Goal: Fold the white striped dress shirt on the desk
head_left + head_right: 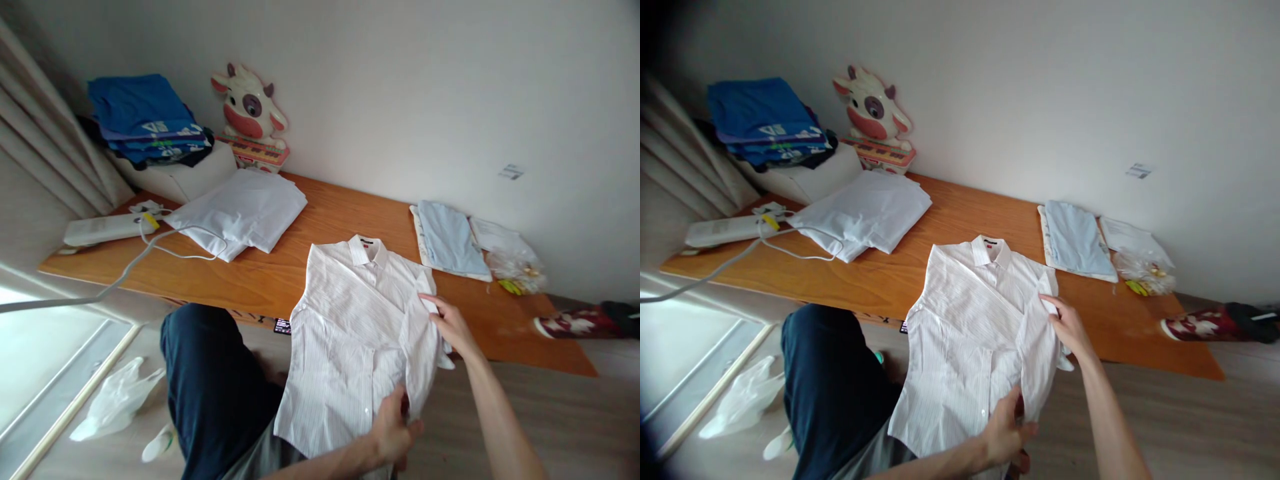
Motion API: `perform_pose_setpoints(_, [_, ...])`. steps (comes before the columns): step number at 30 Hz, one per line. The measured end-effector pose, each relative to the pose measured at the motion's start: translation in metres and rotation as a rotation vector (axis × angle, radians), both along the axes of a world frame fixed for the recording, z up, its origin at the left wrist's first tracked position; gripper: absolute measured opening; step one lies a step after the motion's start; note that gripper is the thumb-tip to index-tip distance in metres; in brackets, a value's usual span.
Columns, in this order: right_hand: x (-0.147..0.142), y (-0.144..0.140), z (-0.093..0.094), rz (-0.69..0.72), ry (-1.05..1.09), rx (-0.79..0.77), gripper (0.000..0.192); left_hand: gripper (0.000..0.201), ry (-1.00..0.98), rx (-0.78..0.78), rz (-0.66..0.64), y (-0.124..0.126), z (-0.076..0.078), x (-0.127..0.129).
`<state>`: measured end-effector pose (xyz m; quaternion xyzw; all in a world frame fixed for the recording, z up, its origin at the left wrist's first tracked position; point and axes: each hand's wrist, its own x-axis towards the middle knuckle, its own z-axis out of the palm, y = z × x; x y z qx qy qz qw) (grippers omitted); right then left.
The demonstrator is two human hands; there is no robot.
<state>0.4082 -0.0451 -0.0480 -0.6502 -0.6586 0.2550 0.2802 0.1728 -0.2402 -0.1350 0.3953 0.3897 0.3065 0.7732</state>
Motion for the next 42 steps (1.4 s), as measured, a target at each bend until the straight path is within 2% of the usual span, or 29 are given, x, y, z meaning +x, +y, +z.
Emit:
perform_pose_setpoints(3, [0.002,0.011,-0.008,-0.035,0.076,0.038,0.057,0.036,-0.136,0.114,0.066,0.014,0.008,0.011])
perform_pose_setpoints(5, [0.003,0.016,-0.016,-0.086,0.138,0.038,0.053,0.05,-0.208,0.15,0.087,0.03,0.015,0.02])
perform_pose_setpoints(9, [0.007,0.023,-0.03,-0.109,0.218,0.03,0.057,0.092,-0.182,0.191,0.051,0.069,0.026,0.032])
perform_pose_setpoints(13, [0.009,0.027,-0.037,-0.092,0.252,0.054,0.062,0.106,-0.065,0.315,0.06,0.101,0.03,0.028])
perform_pose_setpoints(16, [0.001,0.025,-0.038,-0.116,0.131,0.19,0.062,0.092,0.05,0.46,0.058,0.106,0.03,0.016])
perform_pose_setpoints(18, [-0.006,0.022,-0.039,-0.13,0.06,0.275,0.061,0.078,0.115,0.598,0.004,0.103,0.031,0.004])
perform_pose_setpoints(21, [-0.01,0.018,-0.04,-0.146,0.088,0.284,0.059,0.062,0.246,0.978,-0.16,0.1,0.04,-0.014])
perform_pose_setpoints(24, [-0.005,0.016,-0.04,-0.162,0.175,0.245,0.058,0.036,0.458,1.411,-0.296,0.113,0.058,-0.024])
perform_pose_setpoints(26, [-0.002,0.015,-0.039,-0.162,0.182,0.25,0.057,0.028,0.64,1.543,-0.316,0.128,0.071,-0.025])
perform_pose_setpoints(28, [-0.004,0.015,-0.039,-0.16,0.143,0.272,0.059,0.038,0.783,1.562,-0.318,0.141,0.079,-0.025])
perform_pose_setpoints(31, [-0.01,0.013,-0.038,-0.165,0.034,0.314,0.064,0.064,0.878,1.564,-0.305,0.15,0.08,-0.025])
perform_pose_setpoints(34, [-0.013,0.012,-0.038,-0.177,-0.015,0.354,0.065,0.056,0.895,1.532,-0.243,0.149,0.072,-0.026])
perform_pose_setpoints(39, [-0.007,0.01,-0.038,-0.251,0.094,0.331,0.067,0.031,0.727,1.542,-0.176,0.152,0.06,-0.026])
perform_pose_setpoints(42, [-0.004,0.011,-0.038,-0.284,0.122,0.305,0.069,0.02,0.665,1.515,-0.161,0.158,0.059,-0.028])
